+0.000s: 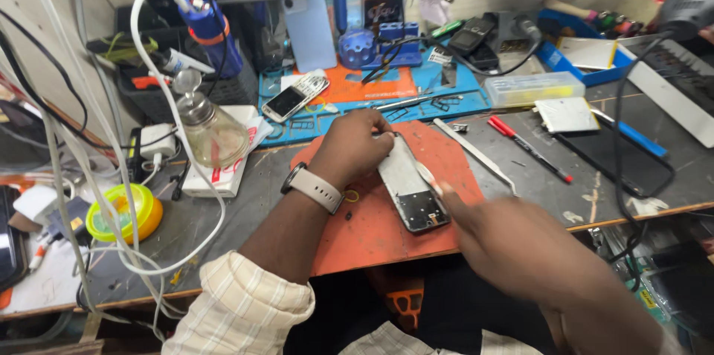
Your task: The person uses a toothbrush and tweezers to clean and manipulate components inside a disassembled mobile phone chassis. They repeatedly brush the interior surfaces and use tweezers to adjust small parts within the device.
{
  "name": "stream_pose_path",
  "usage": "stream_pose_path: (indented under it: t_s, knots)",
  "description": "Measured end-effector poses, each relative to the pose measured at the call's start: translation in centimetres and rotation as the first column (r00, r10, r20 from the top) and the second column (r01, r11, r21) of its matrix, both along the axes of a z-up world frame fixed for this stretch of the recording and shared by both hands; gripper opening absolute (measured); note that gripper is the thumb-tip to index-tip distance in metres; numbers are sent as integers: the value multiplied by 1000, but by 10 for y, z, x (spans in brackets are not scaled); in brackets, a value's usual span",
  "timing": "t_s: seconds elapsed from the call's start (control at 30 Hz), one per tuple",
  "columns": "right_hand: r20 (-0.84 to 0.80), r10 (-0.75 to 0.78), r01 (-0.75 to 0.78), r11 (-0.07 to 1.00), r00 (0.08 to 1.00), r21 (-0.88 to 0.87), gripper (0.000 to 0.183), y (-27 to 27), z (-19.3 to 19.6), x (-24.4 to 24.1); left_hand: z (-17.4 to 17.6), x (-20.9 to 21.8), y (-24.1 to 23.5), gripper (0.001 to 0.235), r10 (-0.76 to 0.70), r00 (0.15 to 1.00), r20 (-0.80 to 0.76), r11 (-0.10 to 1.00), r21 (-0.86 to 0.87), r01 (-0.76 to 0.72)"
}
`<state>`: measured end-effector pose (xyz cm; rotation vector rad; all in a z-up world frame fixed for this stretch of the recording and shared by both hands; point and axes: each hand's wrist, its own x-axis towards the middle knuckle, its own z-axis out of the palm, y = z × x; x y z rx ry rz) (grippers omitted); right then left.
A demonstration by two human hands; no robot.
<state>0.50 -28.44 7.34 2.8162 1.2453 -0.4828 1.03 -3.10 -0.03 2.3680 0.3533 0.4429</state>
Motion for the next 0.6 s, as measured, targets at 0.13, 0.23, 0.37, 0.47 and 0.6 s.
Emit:
stream_pose_path:
  t_s: [0.13,0.23,0.37,0.47,0.6]
  knots:
    - [1,19,-19,985,1000,171,38,35,7,22,8,-9,-4,24,13,998,-63,985,-171,-24]
    - [-12,-42,42,999,999,30,41,15,-8,18,3,-7,-1,23,-18,998,66,998,-64,22]
    - [28,99,-99,995,995,-25,65,-44,-31,-1,-14,3,6,22,-9,996,89,1000,-5,10]
    - [-2,130,-128,980,991,155,65,-58,-38,-3,-21,6,5,21,21,997,80,1000,12,-22]
    - [17,-56,56,998,998,-6,48,-12,-36,24,-13,2,0,22,5,992,126,1000,16,-7]
